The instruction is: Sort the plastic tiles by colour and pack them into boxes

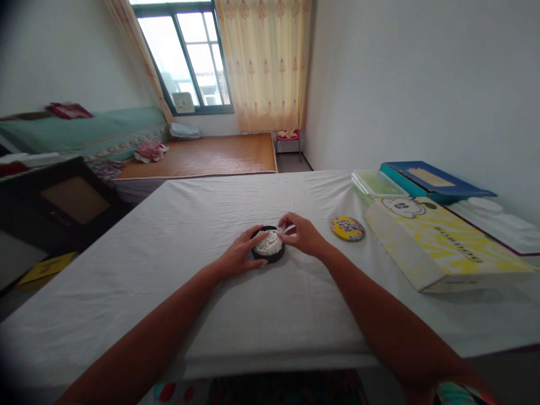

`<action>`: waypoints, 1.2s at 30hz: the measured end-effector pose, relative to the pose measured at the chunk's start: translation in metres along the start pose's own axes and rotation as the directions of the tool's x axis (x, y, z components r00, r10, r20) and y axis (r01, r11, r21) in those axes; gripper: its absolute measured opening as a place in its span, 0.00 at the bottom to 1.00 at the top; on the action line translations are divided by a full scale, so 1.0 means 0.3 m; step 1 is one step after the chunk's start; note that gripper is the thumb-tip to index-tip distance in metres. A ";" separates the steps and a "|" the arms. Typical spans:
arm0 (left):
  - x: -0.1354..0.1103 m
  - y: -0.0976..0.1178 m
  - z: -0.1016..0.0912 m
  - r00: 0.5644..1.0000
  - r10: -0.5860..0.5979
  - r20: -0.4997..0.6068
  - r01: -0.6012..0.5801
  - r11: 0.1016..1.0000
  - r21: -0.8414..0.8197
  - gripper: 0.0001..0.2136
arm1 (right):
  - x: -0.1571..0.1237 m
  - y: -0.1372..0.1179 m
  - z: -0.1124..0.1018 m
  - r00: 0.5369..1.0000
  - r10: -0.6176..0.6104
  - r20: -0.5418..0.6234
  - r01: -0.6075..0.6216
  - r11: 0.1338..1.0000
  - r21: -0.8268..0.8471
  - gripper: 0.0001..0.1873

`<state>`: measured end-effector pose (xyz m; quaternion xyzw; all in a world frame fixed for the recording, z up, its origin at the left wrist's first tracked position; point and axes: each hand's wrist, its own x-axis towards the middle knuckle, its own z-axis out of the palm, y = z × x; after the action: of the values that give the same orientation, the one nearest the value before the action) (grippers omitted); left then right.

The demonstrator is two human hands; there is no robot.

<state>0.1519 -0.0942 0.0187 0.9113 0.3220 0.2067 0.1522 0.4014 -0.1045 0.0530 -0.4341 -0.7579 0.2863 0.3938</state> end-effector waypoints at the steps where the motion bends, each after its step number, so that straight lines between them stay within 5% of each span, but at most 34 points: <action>1: 0.000 -0.003 0.002 1.000 -0.006 -0.003 0.006 1.000 -0.001 0.37 | 0.001 -0.011 0.013 0.998 -0.055 -0.008 0.055 0.999 0.002 0.15; 4: -0.001 -0.018 0.008 0.999 -0.025 -0.038 0.024 0.999 -0.033 0.43 | 0.001 -0.021 0.020 0.987 -0.162 -0.009 0.160 0.982 -0.105 0.16; 7: -0.003 -0.031 0.008 0.999 -0.021 -0.043 0.019 0.998 -0.062 0.45 | -0.006 -0.003 0.002 0.991 -0.132 0.006 0.131 0.980 -0.153 0.12; 11: -0.003 -0.036 0.006 0.999 -0.026 -0.028 0.024 0.996 -0.087 0.42 | -0.011 0.022 0.015 0.988 -0.121 0.093 0.133 0.983 -0.124 0.08; 17: 0.000 -0.041 -0.013 0.999 -0.013 -0.033 0.006 0.975 -0.223 0.35 | -0.006 0.030 0.044 0.981 -0.185 -0.064 0.169 0.965 -0.201 0.10; 22: 0.002 -0.043 -0.021 0.996 -0.031 -0.087 0.003 0.953 -0.304 0.25 | -0.010 0.032 0.038 0.951 -0.290 0.111 0.310 0.890 -0.335 0.12; 26: 0.006 -0.036 0.002 0.984 -0.082 -0.160 0.026 0.945 -0.325 0.27 | -0.016 0.018 0.039 0.962 -0.272 -0.008 0.255 0.912 -0.322 0.14; 32: 0.004 -0.038 0.002 0.986 -0.156 -0.066 0.110 0.887 -0.449 0.38 | -0.022 0.040 0.071 0.961 -0.240 0.137 0.271 0.915 -0.300 0.53; 34: -0.001 -0.036 -0.006 0.988 -0.150 -0.021 0.129 0.905 -0.406 0.45 | -0.012 0.064 0.040 0.969 -0.198 0.149 0.237 0.914 -0.328 0.51; 36: -0.006 -0.033 -0.011 0.989 -0.151 -0.002 0.142 0.931 -0.335 0.48 | -0.006 0.099 -0.031 0.993 -0.112 0.043 0.120 0.896 -0.428 0.40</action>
<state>0.1440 -0.0874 0.0170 0.8428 0.3514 0.2589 0.3150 0.4228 -0.0915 0.0342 -0.4618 -0.8302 0.0919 0.2983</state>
